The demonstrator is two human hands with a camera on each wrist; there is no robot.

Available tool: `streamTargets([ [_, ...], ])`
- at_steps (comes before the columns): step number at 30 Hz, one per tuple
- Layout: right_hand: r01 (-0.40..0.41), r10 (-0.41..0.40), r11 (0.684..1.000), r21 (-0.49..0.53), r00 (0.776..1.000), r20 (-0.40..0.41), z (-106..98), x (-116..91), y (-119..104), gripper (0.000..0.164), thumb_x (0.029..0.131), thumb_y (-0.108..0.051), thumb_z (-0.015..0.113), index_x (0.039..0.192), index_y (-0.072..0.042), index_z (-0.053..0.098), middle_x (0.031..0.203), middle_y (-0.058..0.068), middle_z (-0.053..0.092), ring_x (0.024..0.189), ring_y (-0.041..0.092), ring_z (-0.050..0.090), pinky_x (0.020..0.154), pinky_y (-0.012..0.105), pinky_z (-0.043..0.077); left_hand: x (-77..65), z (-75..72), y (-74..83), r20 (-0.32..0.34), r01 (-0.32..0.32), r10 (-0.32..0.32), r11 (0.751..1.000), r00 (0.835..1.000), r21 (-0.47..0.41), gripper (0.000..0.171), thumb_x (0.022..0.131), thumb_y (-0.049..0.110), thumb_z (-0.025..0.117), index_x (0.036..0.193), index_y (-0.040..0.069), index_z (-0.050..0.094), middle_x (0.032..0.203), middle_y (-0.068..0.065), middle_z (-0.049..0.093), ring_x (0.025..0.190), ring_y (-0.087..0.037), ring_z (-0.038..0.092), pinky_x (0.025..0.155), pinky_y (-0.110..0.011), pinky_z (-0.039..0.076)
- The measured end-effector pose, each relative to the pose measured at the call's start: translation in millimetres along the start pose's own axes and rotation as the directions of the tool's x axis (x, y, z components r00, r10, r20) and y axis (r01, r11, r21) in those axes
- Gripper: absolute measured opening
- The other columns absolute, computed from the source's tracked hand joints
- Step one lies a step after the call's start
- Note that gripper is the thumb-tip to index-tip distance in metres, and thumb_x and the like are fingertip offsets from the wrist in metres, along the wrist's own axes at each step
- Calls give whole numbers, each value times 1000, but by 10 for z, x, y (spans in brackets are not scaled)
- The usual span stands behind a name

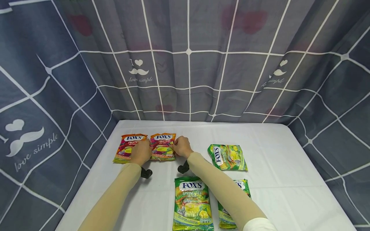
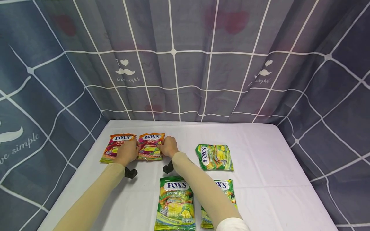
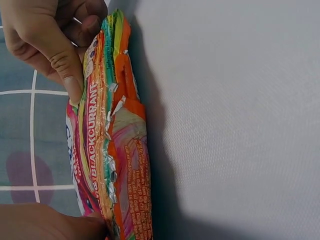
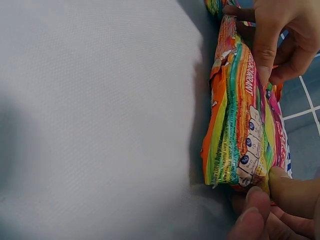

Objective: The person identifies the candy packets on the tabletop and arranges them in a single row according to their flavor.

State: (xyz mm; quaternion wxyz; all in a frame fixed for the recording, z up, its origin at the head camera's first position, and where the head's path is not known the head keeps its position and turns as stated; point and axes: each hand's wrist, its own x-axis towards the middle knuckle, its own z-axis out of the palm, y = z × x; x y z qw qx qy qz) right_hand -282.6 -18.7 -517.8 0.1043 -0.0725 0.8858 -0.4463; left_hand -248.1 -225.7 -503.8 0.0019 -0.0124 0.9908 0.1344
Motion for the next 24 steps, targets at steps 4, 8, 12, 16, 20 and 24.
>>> streamTargets([
  [4, -8, 8, 1000, -9, 1000, 4, 0, 7, -2, 28, 105, -16, 78, 108, 11, 72, 60, 6, 65, 43, 10, 56, 46, 22, 46, 6, 3, -13, 5, -6, 6, 1000, 1000, -2, 23, 104, 13, 75, 115, -7, 68, 98, -22, 75, 73, -30, 70, 63, -51, 59],
  [8, -11, 11, 1000, -22, 1000, 0, -15, 4, -6, 29, 104, -16, 79, 110, 12, 72, 64, 8, 67, 45, 11, 57, 49, 23, 48, 8, -7, -9, 17, -8, 8, 1000, 1000, -7, 26, 104, 13, 74, 117, -8, 68, 96, -21, 74, 70, -28, 68, 60, -48, 58],
  [12, 2, -2, 998, -56, 1000, -9, -50, -26, -24, 28, 103, -17, 81, 107, 10, 74, 75, 12, 71, 53, 13, 61, 57, 26, 52, 0, -25, 3, 30, 11, -11, 1000, 999, -12, 26, 104, 14, 75, 116, -9, 68, 93, -19, 73, 71, -27, 66, 61, -47, 58],
  [16, 21, -23, 995, -99, 1000, -21, -119, -68, -41, 28, 101, -19, 83, 101, 8, 77, 83, 13, 72, 64, 16, 63, 65, 30, 55, -27, -56, 41, 13, 17, -16, 1000, 1000, -15, 30, 103, 15, 77, 118, -10, 69, 99, -22, 74, 78, -32, 71, 67, -50, 62],
  [20, 27, -28, 996, -81, 1000, -9, -216, -102, -22, 30, 101, -20, 83, 103, 9, 75, 70, 11, 71, 58, 16, 62, 61, 30, 54, -64, -91, 136, -46, -28, 29, 1000, 999, 10, 40, 101, 17, 80, 128, -10, 69, 109, -25, 76, 82, -35, 74, 68, -54, 63],
  [24, 49, -49, 996, -71, 999, -1, -346, -121, 25, 31, 101, -19, 83, 110, 10, 74, 61, 7, 68, 48, 12, 59, 51, 27, 52, -84, -116, 284, -78, -100, 100, 995, 992, 10, 37, 100, 18, 81, 123, -9, 70, 99, -23, 76, 70, -33, 71, 59, -50, 60],
])
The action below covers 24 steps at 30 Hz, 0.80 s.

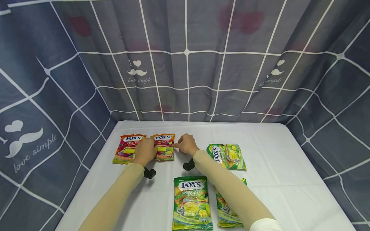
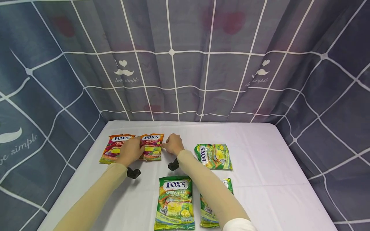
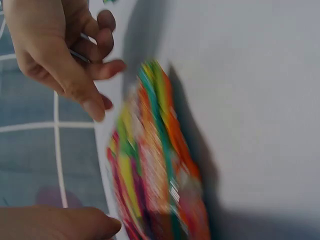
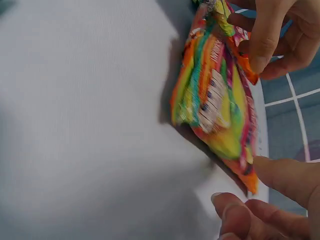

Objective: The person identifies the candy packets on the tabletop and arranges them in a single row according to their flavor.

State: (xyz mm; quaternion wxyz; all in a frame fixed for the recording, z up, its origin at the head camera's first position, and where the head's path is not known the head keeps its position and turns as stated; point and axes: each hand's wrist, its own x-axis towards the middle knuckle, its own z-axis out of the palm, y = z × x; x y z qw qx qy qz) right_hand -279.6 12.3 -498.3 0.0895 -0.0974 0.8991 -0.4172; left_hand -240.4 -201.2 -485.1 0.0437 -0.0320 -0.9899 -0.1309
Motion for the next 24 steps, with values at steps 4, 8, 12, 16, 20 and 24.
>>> streamTargets([
  [4, 18, -18, 1000, -17, 1000, 1, -190, -55, 25, 33, 100, -21, 84, 115, 8, 76, 67, 9, 72, 47, 13, 61, 47, 28, 53, 5, -12, 175, 42, -29, 32, 998, 999, -59, 31, 100, 21, 81, 116, -3, 71, 93, -17, 75, 68, -28, 67, 61, -48, 59],
  [8, 28, -29, 997, -70, 1000, -2, -419, -147, 26, 34, 100, -25, 85, 116, 4, 77, 71, 7, 74, 54, 21, 70, 50, 30, 54, 10, 12, 344, 89, -44, 61, 983, 994, -181, 31, 101, 22, 80, 120, -1, 72, 86, -11, 71, 68, -22, 62, 64, -44, 55],
  [12, 30, -32, 992, -125, 999, -13, -679, -284, 77, 35, 100, -28, 85, 116, 2, 79, 72, 4, 74, 67, 31, 77, 52, 29, 54, 16, 91, 536, 118, -68, 112, 943, 987, -325, 27, 102, 19, 78, 119, -2, 74, 73, -5, 64, 62, -18, 58, 59, -36, 47],
  [16, -3, -2, 989, -149, 999, -35, -953, -430, 202, 37, 99, -29, 85, 119, 2, 78, 77, 7, 76, 72, 35, 78, 55, 29, 54, 10, 168, 743, 141, -100, 171, 906, 975, -411, 24, 103, 19, 78, 116, -1, 74, 74, -2, 65, 59, -16, 61, 59, -33, 48],
  [20, -38, 28, 987, -154, 997, -72, -1221, -571, 417, 39, 99, -27, 84, 120, 5, 78, 82, 11, 77, 73, 36, 78, 57, 30, 56, 27, 257, 951, 178, -118, 218, 885, 959, -450, 23, 104, 20, 76, 114, -1, 74, 76, -2, 68, 59, -15, 64, 61, -33, 51],
  [24, -74, 59, 985, -156, 993, -100, -1471, -707, 699, 40, 99, -26, 84, 120, 7, 78, 83, 11, 75, 66, 30, 73, 55, 29, 54, 55, 366, 1177, 226, -108, 240, 874, 944, -474, 23, 105, 21, 75, 114, 0, 74, 76, -2, 69, 59, -15, 64, 61, -31, 51],
])
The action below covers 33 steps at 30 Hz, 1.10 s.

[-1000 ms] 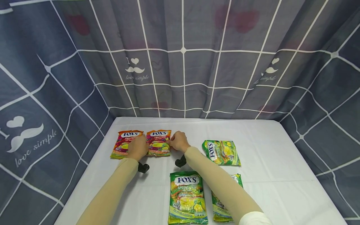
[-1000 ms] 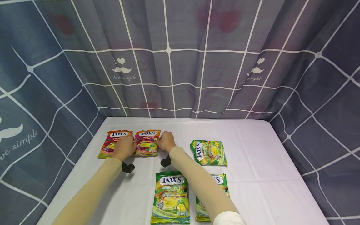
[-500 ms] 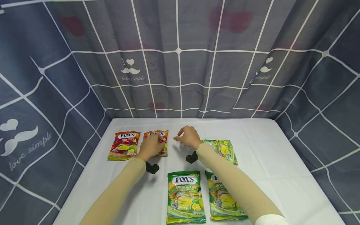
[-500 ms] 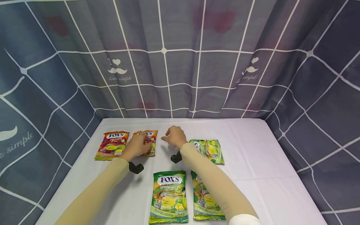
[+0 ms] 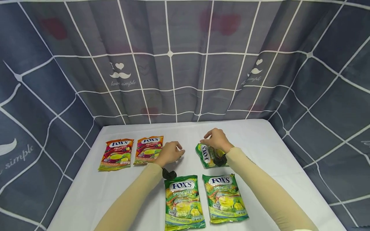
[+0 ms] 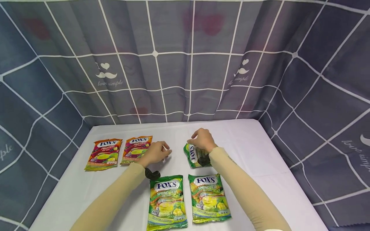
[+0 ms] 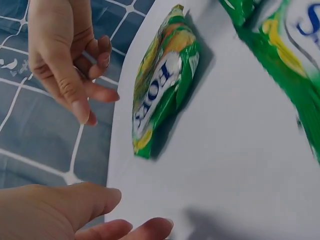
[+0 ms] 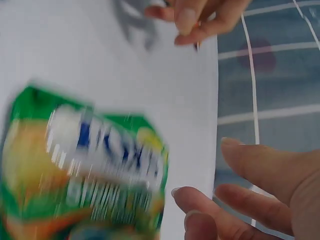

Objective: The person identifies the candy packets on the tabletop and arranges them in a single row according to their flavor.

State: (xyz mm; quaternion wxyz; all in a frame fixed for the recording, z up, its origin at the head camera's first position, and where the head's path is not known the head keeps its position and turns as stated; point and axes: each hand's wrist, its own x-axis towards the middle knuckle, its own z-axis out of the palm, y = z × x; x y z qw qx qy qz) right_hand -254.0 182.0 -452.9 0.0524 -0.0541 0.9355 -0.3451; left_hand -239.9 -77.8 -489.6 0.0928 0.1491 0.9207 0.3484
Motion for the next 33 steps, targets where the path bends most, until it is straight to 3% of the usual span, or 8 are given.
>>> streamTargets([
  [3, -23, 23, 1000, -11, 1000, -5, -118, -39, 204, 39, 99, -25, 84, 119, 8, 78, 82, 14, 76, 65, 29, 72, 55, 29, 52, 59, 106, 66, 44, 20, -19, 999, 999, -25, 26, 106, 24, 74, 115, 0, 74, 78, -3, 72, 60, -15, 64, 61, -30, 50],
  [7, -62, 61, 998, -31, 998, -21, -298, -110, 441, 40, 101, -25, 82, 121, 10, 76, 87, 20, 79, 73, 38, 76, 56, 30, 54, 127, 242, 177, 87, 33, -28, 998, 996, -51, 29, 106, 28, 74, 114, 0, 73, 83, -8, 78, 61, -15, 65, 61, -29, 50],
  [12, -137, 136, 987, -78, 990, -25, -482, -170, 699, 47, 101, -28, 81, 123, 12, 74, 92, 22, 79, 69, 31, 74, 57, 37, 57, 189, 398, 277, 119, 49, -39, 995, 992, -86, 29, 107, 28, 73, 112, 0, 73, 86, -9, 79, 62, -14, 64, 55, -25, 50],
  [18, -239, 244, 966, -95, 968, 51, -508, -224, 925, 47, 101, -32, 81, 117, 13, 77, 87, 18, 77, 65, 24, 66, 57, 35, 57, 276, 558, 357, 143, 38, -22, 994, 990, -105, 31, 106, 24, 74, 83, 4, 78, 72, -6, 74, 54, -13, 57, 51, -26, 49],
  [20, -256, 261, 964, -73, 962, 78, -481, -237, 948, 46, 101, -32, 82, 113, 12, 78, 84, 17, 77, 63, 23, 64, 57, 34, 56, 378, 684, 272, 134, 20, -6, 995, 991, -97, 40, 107, 28, 72, 73, 7, 77, 65, -2, 71, 51, -11, 55, 49, -26, 47],
  [24, -264, 264, 964, -9, 958, 115, -413, -237, 943, 39, 100, -31, 83, 103, 8, 81, 78, 16, 74, 57, 19, 57, 53, 32, 51, 417, 741, 269, 125, 54, -40, 993, 991, -108, 46, 107, 28, 71, 65, 9, 76, 58, 0, 66, 47, -11, 54, 47, -26, 48],
  [27, -243, 239, 970, 13, 963, 127, -362, -210, 931, 35, 100, -28, 83, 94, 6, 80, 71, 16, 72, 52, 17, 55, 50, 29, 47, 352, 699, 363, 98, 100, -85, 983, 991, -157, 42, 106, 21, 74, 67, 5, 77, 59, -3, 68, 48, -12, 56, 48, -26, 48],
  [33, -247, 244, 969, 16, 963, 119, -307, -143, 921, 34, 100, -25, 84, 83, 5, 79, 62, 14, 68, 49, 16, 58, 48, 28, 49, 326, 770, 381, 2, 99, -100, 974, 995, -204, 34, 105, 20, 76, 75, 3, 76, 61, -5, 70, 47, -9, 55, 48, -21, 44],
])
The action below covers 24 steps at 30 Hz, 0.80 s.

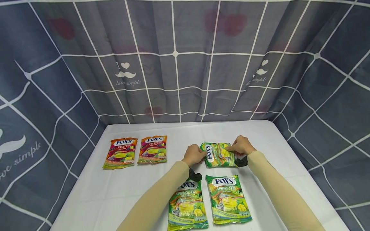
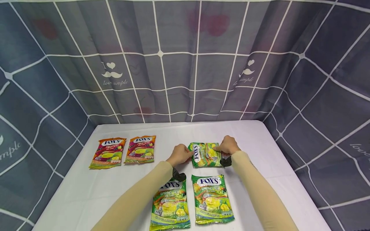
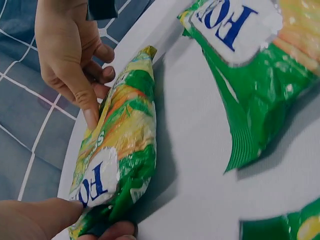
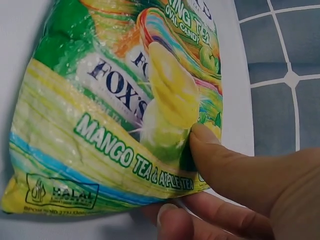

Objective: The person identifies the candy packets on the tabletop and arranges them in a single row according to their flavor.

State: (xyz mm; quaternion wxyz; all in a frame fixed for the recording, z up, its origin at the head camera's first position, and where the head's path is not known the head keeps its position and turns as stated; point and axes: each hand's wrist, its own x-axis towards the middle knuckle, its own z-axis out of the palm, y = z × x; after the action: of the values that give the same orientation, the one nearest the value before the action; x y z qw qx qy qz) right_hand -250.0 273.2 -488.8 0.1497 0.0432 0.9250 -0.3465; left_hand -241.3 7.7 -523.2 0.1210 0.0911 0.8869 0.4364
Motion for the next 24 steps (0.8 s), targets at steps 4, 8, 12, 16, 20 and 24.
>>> streamTargets([
  [4, -19, 19, 999, 25, 1000, 21, -3, 12, 11, 35, 100, -26, 83, 82, 4, 79, 61, 12, 67, 49, 15, 55, 49, 28, 48, -2, 25, -7, 1, 30, -30, 997, 1000, -64, 35, 104, 21, 78, 75, 3, 75, 60, -5, 70, 46, -8, 53, 45, -20, 42],
  [8, -40, 38, 998, 55, 998, 42, -17, 5, 26, 34, 101, -26, 83, 87, 5, 79, 61, 11, 66, 49, 14, 56, 50, 28, 51, -1, 36, -4, 18, 66, -64, 987, 998, -147, 32, 104, 17, 79, 76, 3, 73, 61, -4, 67, 47, -9, 54, 44, -19, 43],
  [12, -68, 64, 994, 81, 997, 50, -31, -8, 41, 33, 101, -25, 83, 90, 6, 79, 60, 9, 64, 49, 13, 57, 50, 28, 53, -4, 51, 23, 17, 54, -52, 990, 999, -133, 35, 104, 19, 79, 73, 3, 74, 60, -7, 68, 46, -10, 54, 44, -21, 42],
  [16, -85, 78, 989, 123, 995, 64, -25, -14, 51, 33, 101, -24, 82, 90, 7, 78, 60, 7, 62, 50, 12, 55, 50, 27, 51, -12, 69, 45, 7, 54, -53, 994, 999, -96, 37, 104, 22, 79, 71, 6, 72, 58, -6, 68, 47, -10, 53, 47, -22, 41],
  [20, -79, 70, 986, 149, 996, 63, -10, -22, 36, 33, 101, -23, 82, 90, 7, 77, 59, 6, 61, 49, 12, 53, 49, 26, 49, -15, 77, 53, -5, 58, -59, 994, 998, -94, 30, 104, 19, 79, 77, 6, 71, 59, -4, 66, 50, -10, 54, 49, -22, 42],
  [24, -50, 41, 985, 165, 998, 54, 7, -28, -2, 31, 101, -20, 82, 87, 7, 76, 58, 6, 60, 49, 12, 52, 48, 26, 48, -38, 43, 68, -23, 25, -27, 997, 999, -69, 23, 103, 15, 79, 85, 1, 74, 65, -4, 68, 55, -11, 58, 52, -23, 43],
])
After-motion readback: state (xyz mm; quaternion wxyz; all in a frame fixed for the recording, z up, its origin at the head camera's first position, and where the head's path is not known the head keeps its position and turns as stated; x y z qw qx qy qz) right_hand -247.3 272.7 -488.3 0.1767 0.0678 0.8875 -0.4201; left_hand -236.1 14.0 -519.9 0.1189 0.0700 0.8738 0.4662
